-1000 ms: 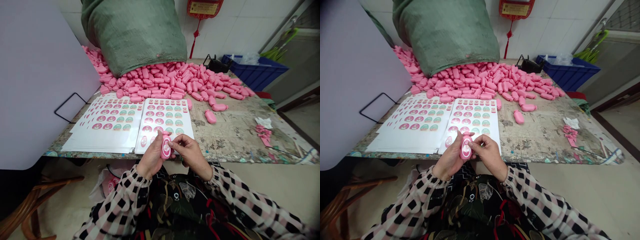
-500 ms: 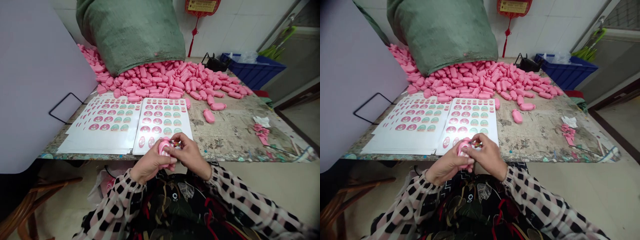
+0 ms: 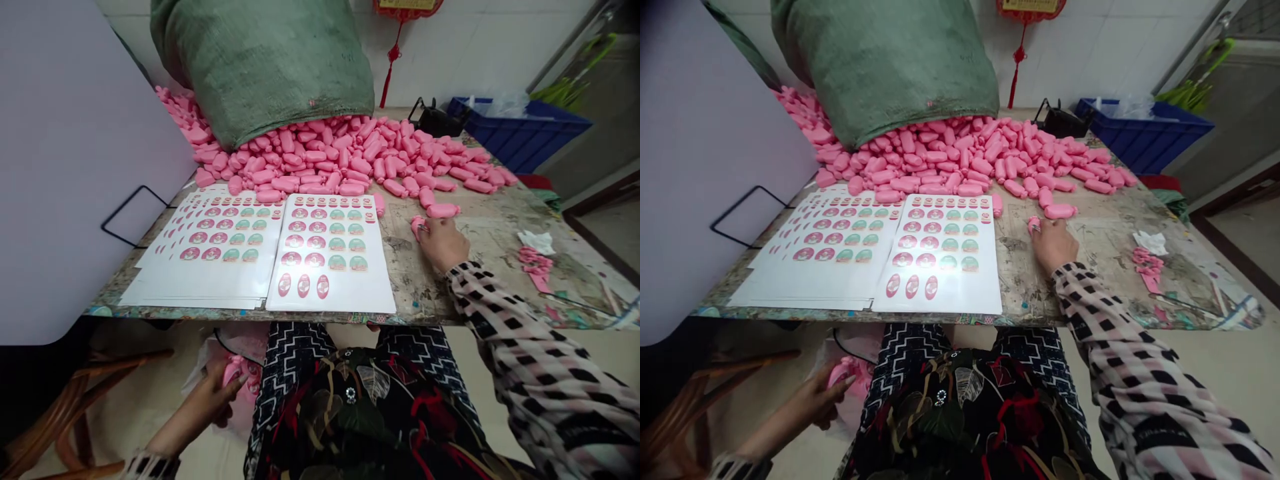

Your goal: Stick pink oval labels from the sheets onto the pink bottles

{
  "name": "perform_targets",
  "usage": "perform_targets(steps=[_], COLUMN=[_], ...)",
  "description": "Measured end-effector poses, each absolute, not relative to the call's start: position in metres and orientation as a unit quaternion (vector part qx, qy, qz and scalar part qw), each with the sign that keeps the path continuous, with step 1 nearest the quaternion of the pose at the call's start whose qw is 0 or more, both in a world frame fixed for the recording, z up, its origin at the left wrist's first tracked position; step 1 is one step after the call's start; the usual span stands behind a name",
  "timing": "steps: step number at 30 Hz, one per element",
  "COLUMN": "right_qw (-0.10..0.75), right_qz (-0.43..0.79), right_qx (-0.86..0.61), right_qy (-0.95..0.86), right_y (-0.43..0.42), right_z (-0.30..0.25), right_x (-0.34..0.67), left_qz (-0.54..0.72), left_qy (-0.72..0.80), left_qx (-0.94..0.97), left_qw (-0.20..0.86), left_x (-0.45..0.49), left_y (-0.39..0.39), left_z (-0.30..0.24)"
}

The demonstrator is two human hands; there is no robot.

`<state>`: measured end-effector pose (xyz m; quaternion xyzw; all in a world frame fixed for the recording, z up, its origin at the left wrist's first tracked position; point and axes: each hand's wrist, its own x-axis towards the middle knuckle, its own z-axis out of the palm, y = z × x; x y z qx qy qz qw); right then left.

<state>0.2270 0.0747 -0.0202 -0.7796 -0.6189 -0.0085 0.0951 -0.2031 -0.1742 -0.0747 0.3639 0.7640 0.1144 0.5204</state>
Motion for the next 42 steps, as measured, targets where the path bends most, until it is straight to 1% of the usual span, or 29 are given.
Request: perform_targets(steps=[2,4,6,7,9,11,12,13,14,15,16,18,20,23,25,27,29,31,33,35,37,42], right_qw=[0.074,0.076,0.083,0.096,0.129,0.217,0.281,0.358,0.403,0.424,0.422,0.386,0.347,0.304,0.272,0.238,0.210,0.187,0.163,0.138,0.117,0.082], right_qz=[0.017,0.038,0.059,0.078,0.117,0.178,0.219,0.280,0.353,0.418,0.476,0.561,0.593,0.538,0.462,0.355,0.255,0.191,0.150,0.121,0.104,0.086], right_qx=[-0.785,-0.786,-0.786,-0.786,-0.784,-0.768,-0.746,-0.703,-0.644,-0.590,-0.542,-0.483,-0.431,-0.401,-0.442,-0.498,-0.529,-0.538,-0.538,-0.536,-0.531,-0.502], right_qy=[-0.614,-0.612,-0.609,-0.606,-0.595,-0.576,-0.562,-0.547,-0.546,-0.546,-0.550,-0.551,-0.585,-0.676,-0.719,-0.755,-0.781,-0.799,-0.813,-0.824,-0.833,-0.856], right_y=[0.083,0.090,0.096,0.099,0.099,0.088,0.077,0.062,0.044,0.024,0.003,-0.037,-0.063,-0.070,-0.057,-0.039,-0.025,-0.017,-0.014,-0.013,-0.011,-0.004], right_z=[-0.021,-0.021,-0.021,-0.020,-0.017,-0.010,-0.005,0.000,0.006,0.010,0.014,0.016,0.014,0.007,0.003,-0.001,-0.005,-0.009,-0.012,-0.013,-0.012,-0.007], right_x=[0.234,0.240,0.247,0.249,0.249,0.236,0.223,0.206,0.185,0.163,0.139,0.098,0.072,0.071,0.085,0.099,0.106,0.105,0.100,0.095,0.091,0.090], left_qz=[0.071,0.069,0.080,0.086,0.103,0.148,0.178,0.217,0.264,0.319,0.379,0.471,0.519,0.525,0.499,0.458,0.383,0.278,0.184,0.124,0.082,0.039], left_qy=[0.801,0.808,0.798,0.785,0.739,0.675,0.648,0.622,0.589,0.556,0.520,0.446,0.396,0.414,0.481,0.574,0.644,0.664,0.655,0.649,0.651,0.651], left_qx=[0.409,0.462,0.488,0.491,0.485,0.469,0.462,0.455,0.443,0.420,0.389,0.315,0.246,0.203,0.244,0.356,0.510,0.638,0.709,0.736,0.742,0.745], left_qw=[0.431,0.358,0.344,0.368,0.457,0.550,0.579,0.599,0.622,0.642,0.659,0.693,0.717,0.715,0.678,0.579,0.422,0.273,0.188,0.150,0.138,0.143], left_x=[-0.218,-0.225,-0.223,-0.218,-0.202,-0.178,-0.164,-0.149,-0.134,-0.119,-0.104,-0.079,-0.063,-0.062,-0.071,-0.082,-0.092,-0.097,-0.098,-0.099,-0.099,-0.102], left_y=[-0.183,-0.184,-0.178,-0.174,-0.163,-0.151,-0.145,-0.139,-0.133,-0.128,-0.122,-0.113,-0.106,-0.101,-0.098,-0.094,-0.088,-0.080,-0.071,-0.064,-0.058,-0.049], left_z=[-0.098,-0.109,-0.105,-0.097,-0.071,-0.042,-0.028,-0.017,-0.010,-0.005,-0.003,-0.005,-0.009,-0.010,-0.007,-0.002,0.001,0.004,0.005,0.005,0.003,0.001])
